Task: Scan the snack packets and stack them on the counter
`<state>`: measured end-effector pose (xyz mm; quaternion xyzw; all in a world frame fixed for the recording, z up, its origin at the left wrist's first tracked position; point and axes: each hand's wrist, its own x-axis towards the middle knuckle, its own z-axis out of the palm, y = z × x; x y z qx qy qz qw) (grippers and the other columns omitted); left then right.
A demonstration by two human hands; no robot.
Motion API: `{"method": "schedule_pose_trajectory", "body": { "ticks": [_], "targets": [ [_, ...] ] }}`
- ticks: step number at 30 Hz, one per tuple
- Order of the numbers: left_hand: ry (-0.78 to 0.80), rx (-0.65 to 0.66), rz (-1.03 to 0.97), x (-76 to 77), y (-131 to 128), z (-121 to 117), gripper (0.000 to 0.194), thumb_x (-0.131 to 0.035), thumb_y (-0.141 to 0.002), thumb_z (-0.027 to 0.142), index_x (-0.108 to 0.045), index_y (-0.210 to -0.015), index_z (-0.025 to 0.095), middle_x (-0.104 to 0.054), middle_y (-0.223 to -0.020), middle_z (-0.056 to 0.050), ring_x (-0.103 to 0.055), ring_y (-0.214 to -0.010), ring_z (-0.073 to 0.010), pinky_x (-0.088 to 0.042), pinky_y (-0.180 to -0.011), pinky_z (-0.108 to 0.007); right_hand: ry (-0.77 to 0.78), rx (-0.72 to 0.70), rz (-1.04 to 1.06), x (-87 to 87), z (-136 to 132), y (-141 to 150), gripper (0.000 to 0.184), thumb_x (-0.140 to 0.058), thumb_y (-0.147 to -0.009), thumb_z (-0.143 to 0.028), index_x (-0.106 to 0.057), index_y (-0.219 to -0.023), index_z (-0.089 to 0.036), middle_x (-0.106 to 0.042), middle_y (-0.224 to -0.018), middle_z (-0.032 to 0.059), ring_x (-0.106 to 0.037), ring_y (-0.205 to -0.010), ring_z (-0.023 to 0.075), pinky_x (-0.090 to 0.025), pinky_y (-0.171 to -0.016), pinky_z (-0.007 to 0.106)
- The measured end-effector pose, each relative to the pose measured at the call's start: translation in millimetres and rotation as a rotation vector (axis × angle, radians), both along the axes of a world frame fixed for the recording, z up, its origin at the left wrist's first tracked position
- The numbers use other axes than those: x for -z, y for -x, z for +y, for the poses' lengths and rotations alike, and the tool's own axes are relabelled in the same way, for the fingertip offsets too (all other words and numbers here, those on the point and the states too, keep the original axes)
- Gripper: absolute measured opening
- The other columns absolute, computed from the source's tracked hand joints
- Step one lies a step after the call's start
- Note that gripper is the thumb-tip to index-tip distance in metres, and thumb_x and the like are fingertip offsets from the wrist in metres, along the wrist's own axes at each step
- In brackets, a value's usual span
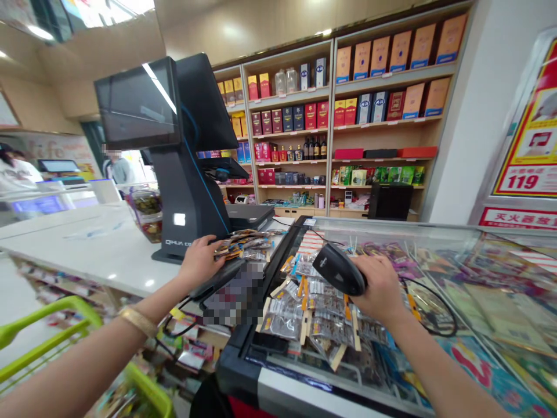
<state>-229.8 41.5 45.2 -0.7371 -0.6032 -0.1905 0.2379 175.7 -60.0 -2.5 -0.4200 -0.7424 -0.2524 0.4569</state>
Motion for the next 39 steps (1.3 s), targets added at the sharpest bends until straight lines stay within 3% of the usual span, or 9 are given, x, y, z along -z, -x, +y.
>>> {"method": "schedule_pose_trajectory", "body": {
  "ticks": [3,5,10,13,16,24,31,39],
  "targets": [
    [0.003,-0.041,0.059,-2.4,14.6,-7.6,0.036,-0.045,-0.085,0.03,-0.075,-0.103,0.023,-0.065,-0.122,-0.011,-0.063,-0.101,-0.0304,-0.049,-0.09,-0.045,0.01,-0.007,-0.004,2.1,0.6,0.6,0.024,-0.053,-0.072,-0.023,-0.059,-0.095,-0.02,-0.068,-0.084,0.0052,-0.059,-0.078,0.0201,-0.032,-0.074,0.033],
    [-0.035,-0.023,-0.013,-4.7,19.5,-12.3,0.039,-0.04,-0.088,0.031,-0.075,-0.104,0.024,-0.067,-0.12,-0.009,-0.066,-0.092,-0.0262,-0.052,-0.085,-0.04,0.015,-0.009,-0.001,3.7,1.3,0.3,0.025,-0.053,-0.072,-0.023,-0.059,-0.096,-0.02,-0.069,-0.086,0.0053,-0.06,-0.079,0.0203,-0.032,-0.075,0.034],
    [-0.098,0.168,-0.416,-6.7,25.6,-19.5,0.042,-0.037,-0.089,0.04,-0.072,-0.104,0.021,-0.072,-0.11,-0.007,-0.069,-0.074,-0.0181,-0.057,-0.074,-0.031,0.019,-0.004,0.001,4.6,1.7,-0.2,0.029,-0.053,-0.069,-0.021,-0.06,-0.097,-0.02,-0.069,-0.087,0.0056,-0.06,-0.079,0.0207,-0.033,-0.075,0.034],
    [-0.16,0.299,-0.549,-7.0,18.8,-27.8,0.038,-0.043,-0.087,0.04,-0.07,-0.1,0.018,-0.074,-0.102,-0.008,-0.07,-0.082,-0.0195,-0.058,-0.079,-0.032,0.017,-0.003,0.003,2.9,0.7,0.8,0.028,-0.053,-0.069,-0.02,-0.06,-0.095,-0.02,-0.069,-0.085,0.0056,-0.06,-0.078,0.0204,-0.032,-0.074,0.033],
    [-0.231,0.441,-0.498,-8.8,3.9,-40.1,0.029,-0.052,-0.084,0.038,-0.069,-0.097,0.018,-0.072,-0.106,-0.009,-0.068,-0.097,-0.021,-0.058,-0.086,-0.033,0.013,-0.03,-0.004,1.4,-0.3,2.2,0.025,-0.053,-0.071,-0.022,-0.06,-0.094,-0.019,-0.069,-0.084,0.0051,-0.06,-0.077,0.02,-0.032,-0.074,0.033],
    [-0.32,0.765,-0.151,-6.6,-36.6,-69.5,0.027,-0.068,-0.08,0.027,-0.064,-0.106,0.019,-0.069,-0.112,-0.009,-0.067,-0.101,-0.0195,-0.055,-0.094,-0.031,0.019,-0.08,-0.03,-0.1,-1.8,4.5,0.025,-0.054,-0.072,-0.023,-0.059,-0.096,-0.02,-0.07,-0.086,0.0047,-0.061,-0.078,0.0198,-0.032,-0.076,0.034],
    [-0.372,0.849,-0.121,4.7,-66.1,-70.3,0.023,-0.065,-0.082,0.014,-0.061,-0.104,0.017,-0.063,-0.126,-0.014,-0.064,-0.112,-0.0207,-0.054,-0.096,-0.033,0.054,-0.085,-0.039,-3.6,-3.3,7.6,0.026,-0.054,-0.069,-0.021,-0.06,-0.094,-0.02,-0.07,-0.084,0.005,-0.061,-0.078,0.0201,-0.032,-0.076,0.034],
    [-0.376,0.883,-0.125,8.3,-80.8,-71.5,0.025,-0.067,-0.082,0.013,-0.06,-0.106,0.018,-0.062,-0.124,-0.014,-0.063,-0.114,-0.0201,-0.054,-0.097,-0.033,0.089,-0.087,-0.04,-4.5,-1.7,6.1,0.028,-0.056,-0.067,-0.021,-0.061,-0.095,-0.02,-0.071,-0.086,0.0047,-0.062,-0.079,0.02,-0.031,-0.076,0.034]
  ]
}}
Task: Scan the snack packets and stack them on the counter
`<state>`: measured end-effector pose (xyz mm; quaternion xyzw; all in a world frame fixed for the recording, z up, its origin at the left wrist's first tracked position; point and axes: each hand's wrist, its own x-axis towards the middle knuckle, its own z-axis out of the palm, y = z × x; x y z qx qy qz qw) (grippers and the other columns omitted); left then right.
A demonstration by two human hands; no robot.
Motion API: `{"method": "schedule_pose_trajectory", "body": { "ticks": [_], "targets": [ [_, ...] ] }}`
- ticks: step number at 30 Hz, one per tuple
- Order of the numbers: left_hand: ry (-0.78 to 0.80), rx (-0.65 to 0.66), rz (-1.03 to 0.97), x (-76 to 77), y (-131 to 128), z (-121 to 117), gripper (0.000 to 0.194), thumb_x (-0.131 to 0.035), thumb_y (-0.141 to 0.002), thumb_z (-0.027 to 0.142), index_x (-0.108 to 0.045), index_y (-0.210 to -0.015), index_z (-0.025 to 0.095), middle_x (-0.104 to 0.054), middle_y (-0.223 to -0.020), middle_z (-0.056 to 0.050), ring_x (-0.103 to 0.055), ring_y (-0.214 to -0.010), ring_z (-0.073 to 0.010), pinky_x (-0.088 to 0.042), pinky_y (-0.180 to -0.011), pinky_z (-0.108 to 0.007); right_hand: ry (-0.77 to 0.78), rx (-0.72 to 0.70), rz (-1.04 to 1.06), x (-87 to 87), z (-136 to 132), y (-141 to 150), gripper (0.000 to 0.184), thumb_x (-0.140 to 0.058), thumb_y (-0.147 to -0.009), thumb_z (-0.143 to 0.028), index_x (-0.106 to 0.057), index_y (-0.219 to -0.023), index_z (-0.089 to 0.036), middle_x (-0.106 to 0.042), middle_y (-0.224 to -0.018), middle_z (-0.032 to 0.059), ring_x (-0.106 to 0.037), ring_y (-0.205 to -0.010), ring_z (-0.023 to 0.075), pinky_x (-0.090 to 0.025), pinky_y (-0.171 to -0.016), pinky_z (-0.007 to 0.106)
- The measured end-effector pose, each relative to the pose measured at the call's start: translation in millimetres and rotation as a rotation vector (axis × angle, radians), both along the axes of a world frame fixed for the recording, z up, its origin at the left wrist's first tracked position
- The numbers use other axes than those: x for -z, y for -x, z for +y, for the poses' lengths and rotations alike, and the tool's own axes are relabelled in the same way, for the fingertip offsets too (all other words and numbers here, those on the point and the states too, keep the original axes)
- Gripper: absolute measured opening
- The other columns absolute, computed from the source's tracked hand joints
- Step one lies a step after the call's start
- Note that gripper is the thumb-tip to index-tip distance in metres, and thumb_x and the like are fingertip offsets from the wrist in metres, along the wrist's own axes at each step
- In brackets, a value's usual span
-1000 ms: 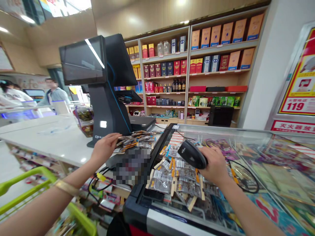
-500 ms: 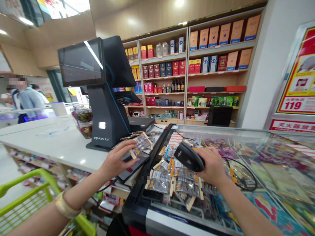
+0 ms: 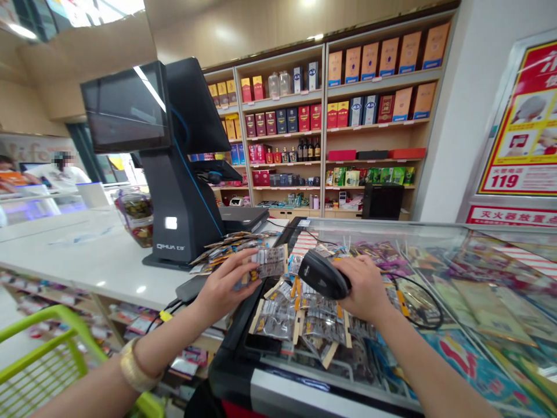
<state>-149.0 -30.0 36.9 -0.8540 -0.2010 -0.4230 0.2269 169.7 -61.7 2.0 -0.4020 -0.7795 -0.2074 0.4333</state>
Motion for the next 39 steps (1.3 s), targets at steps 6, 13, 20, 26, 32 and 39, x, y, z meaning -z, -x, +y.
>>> {"method": "schedule_pose_trajectory", "body": {
  "ticks": [6,13,20,26,32,39],
  "targets": [
    [0.013,0.012,-0.01,2.7,-4.3,0.2,0.025,-0.067,-0.082,0.013,-0.061,-0.106,0.018,-0.063,-0.125,-0.013,-0.063,-0.112,-0.0192,-0.054,-0.096,-0.031,0.017,-0.016,0.012,-1.4,-0.7,0.8,0.027,-0.056,-0.066,-0.021,-0.062,-0.093,-0.02,-0.071,-0.085,0.0046,-0.062,-0.078,0.0196,-0.031,-0.075,0.033],
    [0.081,-0.016,-0.022,4.1,-6.9,-2.5,0.021,-0.064,-0.084,0.016,-0.061,-0.104,0.02,-0.064,-0.125,-0.012,-0.063,-0.113,-0.0205,-0.054,-0.096,-0.034,-0.013,0.004,0.035,-0.7,-1.3,1.4,0.025,-0.056,-0.068,-0.023,-0.061,-0.092,-0.019,-0.069,-0.082,0.0038,-0.061,-0.077,0.0197,-0.032,-0.075,0.033],
    [0.305,0.017,-0.17,10.8,-38.4,0.0,0.019,-0.066,-0.081,0.021,-0.063,-0.1,0.02,-0.065,-0.121,-0.012,-0.062,-0.113,-0.0225,-0.053,-0.096,-0.039,-0.111,0.134,0.147,3.2,3.5,-9.7,0.017,-0.056,-0.074,-0.026,-0.06,-0.089,-0.019,-0.065,-0.077,0.0041,-0.059,-0.075,0.0205,-0.034,-0.073,0.033],
    [0.555,0.098,-0.252,29.7,-87.1,28.9,0.021,-0.066,-0.08,0.02,-0.064,-0.1,0.021,-0.061,-0.127,-0.014,-0.06,-0.118,-0.0242,-0.051,-0.098,-0.041,-0.153,0.202,0.134,9.2,10.3,-20.3,0.018,-0.059,-0.076,-0.029,-0.058,-0.091,-0.019,-0.066,-0.079,0.005,-0.06,-0.076,0.0218,-0.037,-0.075,0.034],
    [0.63,0.03,0.102,33.6,-110.7,34.0,0.064,-0.062,-0.084,0.026,-0.038,-0.144,0.026,-0.024,-0.158,-0.017,-0.023,-0.146,-0.0325,-0.029,-0.114,-0.056,-0.194,0.201,0.088,14.1,12.4,-28.3,0.02,-0.058,-0.077,-0.031,-0.059,-0.094,-0.02,-0.066,-0.079,0.0056,-0.061,-0.076,0.0228,-0.038,-0.073,0.034],
    [0.547,-0.17,0.066,35.2,-64.7,28.8,0.062,-0.06,-0.085,0.029,-0.039,-0.143,0.021,-0.026,-0.153,-0.023,-0.04,-0.136,-0.0345,-0.034,-0.111,-0.055,-0.214,0.203,0.048,20.3,17.2,-34.8,0.022,-0.058,-0.077,-0.033,-0.059,-0.095,-0.021,-0.067,-0.08,0.0066,-0.062,-0.075,0.0235,-0.04,-0.074,0.035]
  ]
}}
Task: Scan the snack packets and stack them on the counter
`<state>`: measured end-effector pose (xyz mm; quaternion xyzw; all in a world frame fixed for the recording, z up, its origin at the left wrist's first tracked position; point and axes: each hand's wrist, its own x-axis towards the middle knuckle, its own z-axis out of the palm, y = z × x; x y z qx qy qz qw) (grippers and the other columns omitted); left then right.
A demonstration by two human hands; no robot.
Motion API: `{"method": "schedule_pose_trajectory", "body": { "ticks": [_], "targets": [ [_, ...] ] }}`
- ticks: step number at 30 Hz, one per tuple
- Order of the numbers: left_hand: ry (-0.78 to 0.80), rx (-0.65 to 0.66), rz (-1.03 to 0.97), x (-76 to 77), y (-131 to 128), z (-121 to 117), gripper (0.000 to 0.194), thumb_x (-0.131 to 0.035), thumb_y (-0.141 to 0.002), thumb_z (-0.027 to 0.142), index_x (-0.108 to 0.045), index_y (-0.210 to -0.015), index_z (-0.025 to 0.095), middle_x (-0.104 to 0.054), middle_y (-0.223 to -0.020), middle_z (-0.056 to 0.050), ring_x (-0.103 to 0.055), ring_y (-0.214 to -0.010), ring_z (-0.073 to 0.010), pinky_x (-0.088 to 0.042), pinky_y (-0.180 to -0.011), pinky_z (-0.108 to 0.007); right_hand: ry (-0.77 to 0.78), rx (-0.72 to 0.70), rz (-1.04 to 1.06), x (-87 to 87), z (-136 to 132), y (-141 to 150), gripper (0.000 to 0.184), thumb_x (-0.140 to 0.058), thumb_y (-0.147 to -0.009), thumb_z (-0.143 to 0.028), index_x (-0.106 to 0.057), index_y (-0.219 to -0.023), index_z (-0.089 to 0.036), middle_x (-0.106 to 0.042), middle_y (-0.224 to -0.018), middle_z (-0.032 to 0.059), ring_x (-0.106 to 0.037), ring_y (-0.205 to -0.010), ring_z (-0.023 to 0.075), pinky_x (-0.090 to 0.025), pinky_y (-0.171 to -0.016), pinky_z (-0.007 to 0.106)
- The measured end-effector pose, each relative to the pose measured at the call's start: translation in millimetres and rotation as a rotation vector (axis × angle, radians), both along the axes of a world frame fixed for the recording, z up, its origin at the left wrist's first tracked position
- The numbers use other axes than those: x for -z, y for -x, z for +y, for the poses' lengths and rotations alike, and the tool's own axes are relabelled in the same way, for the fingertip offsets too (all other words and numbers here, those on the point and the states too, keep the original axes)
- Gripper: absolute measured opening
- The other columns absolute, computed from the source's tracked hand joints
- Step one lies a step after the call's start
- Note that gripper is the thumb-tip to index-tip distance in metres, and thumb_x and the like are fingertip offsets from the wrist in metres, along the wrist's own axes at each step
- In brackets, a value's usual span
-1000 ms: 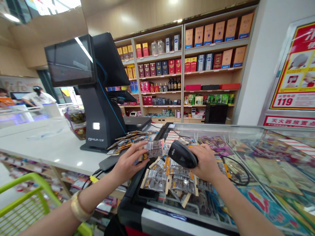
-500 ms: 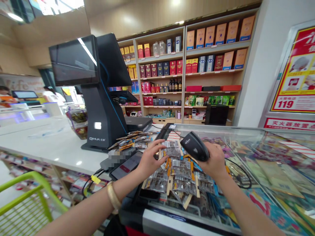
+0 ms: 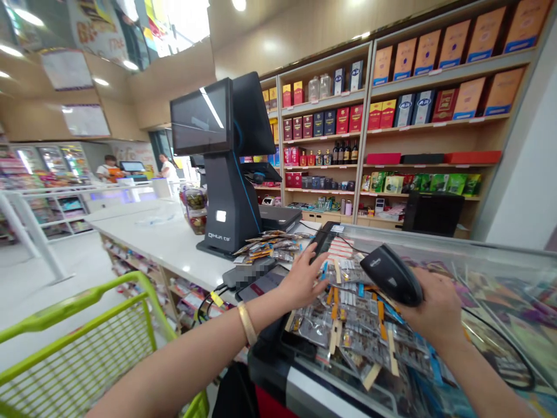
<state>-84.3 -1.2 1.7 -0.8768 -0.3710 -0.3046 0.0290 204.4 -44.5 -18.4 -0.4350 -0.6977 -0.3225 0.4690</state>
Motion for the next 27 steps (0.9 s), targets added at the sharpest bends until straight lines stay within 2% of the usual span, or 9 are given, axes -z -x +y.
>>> {"method": "schedule_pose_trajectory", "body": {
  "ticks": [4,7,10,12,16,20,27],
  "targets": [
    [-0.108,-0.165,-0.036,-5.3,59.2,14.2,0.051,-0.057,-0.085,0.026,-0.048,-0.135,0.019,-0.038,-0.145,-0.019,-0.042,-0.134,-0.0321,-0.038,-0.109,-0.051,-0.015,-0.013,-0.023,3.4,1.3,1.6,0.023,-0.057,-0.079,-0.033,-0.06,-0.097,-0.019,-0.068,-0.085,0.0084,-0.063,-0.076,0.0242,-0.04,-0.075,0.036],
    [-0.122,-0.388,-0.073,-15.7,104.9,31.3,0.048,-0.056,-0.085,0.028,-0.052,-0.131,0.016,-0.044,-0.14,-0.019,-0.05,-0.127,-0.0308,-0.041,-0.107,-0.049,-0.002,-0.015,-0.032,4.0,1.0,3.5,0.023,-0.057,-0.078,-0.032,-0.059,-0.096,-0.019,-0.069,-0.085,0.0089,-0.063,-0.077,0.0246,-0.04,-0.074,0.036],
    [-0.004,-0.608,-0.031,-24.3,139.7,46.3,0.054,-0.051,-0.088,0.034,-0.048,-0.136,0.009,-0.045,-0.141,-0.022,-0.051,-0.126,-0.0316,-0.04,-0.107,-0.046,-0.011,-0.015,-0.05,5.0,1.5,4.3,0.022,-0.056,-0.078,-0.031,-0.058,-0.096,-0.019,-0.069,-0.086,0.0094,-0.063,-0.077,0.0249,-0.041,-0.073,0.036],
    [0.11,-0.66,0.041,-26.0,153.7,52.5,0.057,-0.048,-0.09,0.038,-0.047,-0.138,0.008,-0.051,-0.137,-0.022,-0.054,-0.123,-0.0307,-0.042,-0.105,-0.043,-0.01,-0.021,-0.061,6.1,2.4,4.3,0.022,-0.056,-0.077,-0.03,-0.058,-0.096,-0.019,-0.069,-0.086,0.0094,-0.064,-0.078,0.0251,-0.041,-0.073,0.036],
    [0.183,-0.624,0.109,-21.9,163.5,56.5,0.046,-0.051,-0.087,0.038,-0.059,-0.128,0.016,-0.064,-0.124,-0.015,-0.061,-0.113,-0.0259,-0.045,-0.1,-0.035,-0.011,-0.027,-0.071,7.4,3.9,3.8,0.023,-0.056,-0.076,-0.031,-0.058,-0.096,-0.019,-0.069,-0.084,0.0084,-0.064,-0.078,0.0252,-0.041,-0.073,0.036],
    [0.175,-0.621,0.122,-20.0,164.0,56.3,0.039,-0.049,-0.088,0.04,-0.066,-0.12,0.023,-0.068,-0.118,-0.011,-0.064,-0.106,-0.0247,-0.047,-0.093,-0.033,-0.004,-0.02,-0.073,6.5,3.0,4.3,0.021,-0.055,-0.077,-0.03,-0.058,-0.095,-0.02,-0.068,-0.082,0.0076,-0.063,-0.075,0.0243,-0.041,-0.072,0.036],
    [0.16,-0.661,0.147,-26.9,162.0,52.2,0.037,-0.042,-0.091,0.041,-0.072,-0.108,0.026,-0.071,-0.11,-0.009,-0.066,-0.098,-0.0232,-0.049,-0.087,-0.031,0.002,-0.021,-0.07,4.4,-0.3,7.6,0.021,-0.054,-0.076,-0.027,-0.059,-0.095,-0.019,-0.069,-0.083,0.0079,-0.063,-0.078,0.0244,-0.04,-0.074,0.036]
  ]
}}
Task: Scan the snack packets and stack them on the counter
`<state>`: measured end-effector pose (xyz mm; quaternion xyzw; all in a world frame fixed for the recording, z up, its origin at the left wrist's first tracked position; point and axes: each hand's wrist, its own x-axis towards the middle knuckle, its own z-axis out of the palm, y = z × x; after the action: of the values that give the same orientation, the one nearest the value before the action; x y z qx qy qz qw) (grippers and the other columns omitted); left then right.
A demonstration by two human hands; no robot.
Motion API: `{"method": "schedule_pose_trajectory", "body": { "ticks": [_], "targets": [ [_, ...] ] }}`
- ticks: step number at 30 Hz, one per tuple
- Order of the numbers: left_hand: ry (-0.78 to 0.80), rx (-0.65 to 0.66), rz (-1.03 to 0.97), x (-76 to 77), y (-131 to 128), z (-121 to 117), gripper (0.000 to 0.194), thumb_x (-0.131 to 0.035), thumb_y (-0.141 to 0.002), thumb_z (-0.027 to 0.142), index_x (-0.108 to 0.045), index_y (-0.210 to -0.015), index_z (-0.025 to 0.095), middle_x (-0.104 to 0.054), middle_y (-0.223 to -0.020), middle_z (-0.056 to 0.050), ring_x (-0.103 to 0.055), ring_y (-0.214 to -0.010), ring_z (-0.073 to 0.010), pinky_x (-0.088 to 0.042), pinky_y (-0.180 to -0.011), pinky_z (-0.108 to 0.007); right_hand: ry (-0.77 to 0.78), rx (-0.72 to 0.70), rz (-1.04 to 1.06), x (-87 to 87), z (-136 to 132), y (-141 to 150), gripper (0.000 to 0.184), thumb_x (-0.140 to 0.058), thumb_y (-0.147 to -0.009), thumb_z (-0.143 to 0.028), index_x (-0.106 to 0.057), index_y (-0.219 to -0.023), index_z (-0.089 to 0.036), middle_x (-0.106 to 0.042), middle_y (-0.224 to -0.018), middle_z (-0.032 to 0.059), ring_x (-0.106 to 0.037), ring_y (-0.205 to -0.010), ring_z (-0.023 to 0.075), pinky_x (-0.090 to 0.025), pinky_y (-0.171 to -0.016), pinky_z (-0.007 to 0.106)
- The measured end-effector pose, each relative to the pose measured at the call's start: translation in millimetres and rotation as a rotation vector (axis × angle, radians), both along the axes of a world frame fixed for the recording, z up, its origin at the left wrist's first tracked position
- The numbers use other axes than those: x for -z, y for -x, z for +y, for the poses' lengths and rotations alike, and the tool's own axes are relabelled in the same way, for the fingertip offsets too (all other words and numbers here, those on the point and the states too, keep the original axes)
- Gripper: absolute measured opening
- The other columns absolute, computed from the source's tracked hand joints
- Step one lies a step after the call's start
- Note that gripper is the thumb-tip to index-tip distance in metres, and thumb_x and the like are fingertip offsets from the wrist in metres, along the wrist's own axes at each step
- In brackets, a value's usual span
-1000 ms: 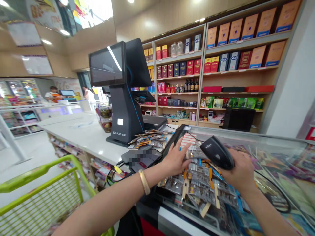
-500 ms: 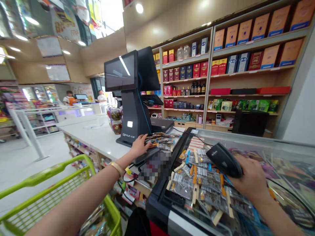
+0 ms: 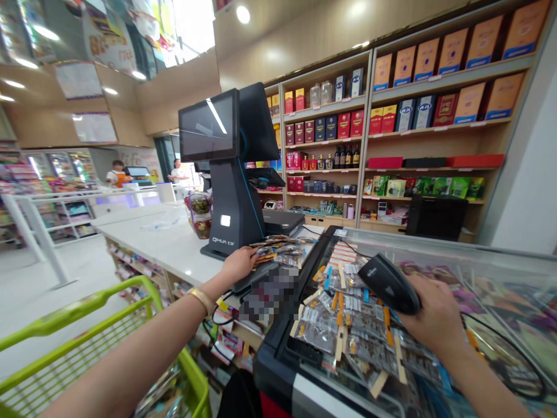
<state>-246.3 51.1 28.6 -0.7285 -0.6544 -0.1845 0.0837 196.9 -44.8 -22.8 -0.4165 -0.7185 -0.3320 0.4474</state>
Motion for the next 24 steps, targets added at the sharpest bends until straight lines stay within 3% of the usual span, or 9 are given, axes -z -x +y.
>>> {"method": "schedule_pose_trajectory", "body": {
  "ticks": [7,11,16,21,24],
  "targets": [
    [-0.128,-0.027,-0.057,-17.9,-8.2,-11.0,0.038,-0.038,-0.092,0.034,-0.072,-0.105,0.023,-0.07,-0.11,-0.009,-0.063,-0.1,-0.0246,-0.046,-0.093,-0.035,0.017,-0.009,-0.004,-5.1,-2.1,3.8,0.02,-0.053,-0.076,-0.024,-0.058,-0.094,-0.019,-0.065,-0.076,0.0054,-0.061,-0.072,0.0224,-0.038,-0.071,0.034],
    [-0.243,-0.038,-0.419,-31.5,-10.8,-10.2,0.027,-0.047,-0.088,0.034,-0.07,-0.091,0.021,-0.07,-0.092,-0.007,-0.064,-0.09,-0.024,-0.049,-0.081,-0.032,0.01,-0.032,0.013,-7.6,-4.0,6.6,0.022,-0.053,-0.074,-0.022,-0.059,-0.095,-0.018,-0.066,-0.079,0.0066,-0.061,-0.075,0.0227,-0.038,-0.072,0.034],
    [-0.229,-0.02,-1.047,-43.1,-21.3,-6.0,0.018,-0.045,-0.09,0.031,-0.059,-0.089,0.02,-0.06,-0.076,-0.001,-0.06,-0.063,-0.0162,-0.048,-0.055,-0.025,0.026,-0.033,0.034,-11.2,-6.4,8.9,0.02,-0.053,-0.075,-0.022,-0.059,-0.094,-0.018,-0.066,-0.077,0.005,-0.06,-0.073,0.0214,-0.037,-0.071,0.033],
    [-0.062,0.098,-1.301,-48.0,-44.1,-17.4,0.018,-0.037,-0.093,0.024,-0.054,-0.093,0.018,-0.052,-0.066,0.002,-0.05,-0.048,-0.0103,-0.039,-0.042,-0.02,0.017,-0.063,0.047,-15.0,-8.7,11.0,0.019,-0.055,-0.076,-0.024,-0.058,-0.095,-0.019,-0.065,-0.077,0.0044,-0.06,-0.074,0.0212,-0.036,-0.072,0.033],
    [0.284,0.336,-1.565,-46.0,-58.8,-28.7,0.015,-0.043,-0.088,0.017,-0.058,-0.092,0.014,-0.048,-0.061,0.003,-0.042,-0.041,-0.0077,-0.035,-0.038,-0.018,0.036,-0.088,0.065,-18.2,-11.4,14.3,0.019,-0.055,-0.075,-0.024,-0.059,-0.094,-0.019,-0.064,-0.076,0.0037,-0.059,-0.074,0.0211,-0.035,-0.073,0.034]
  ]
}}
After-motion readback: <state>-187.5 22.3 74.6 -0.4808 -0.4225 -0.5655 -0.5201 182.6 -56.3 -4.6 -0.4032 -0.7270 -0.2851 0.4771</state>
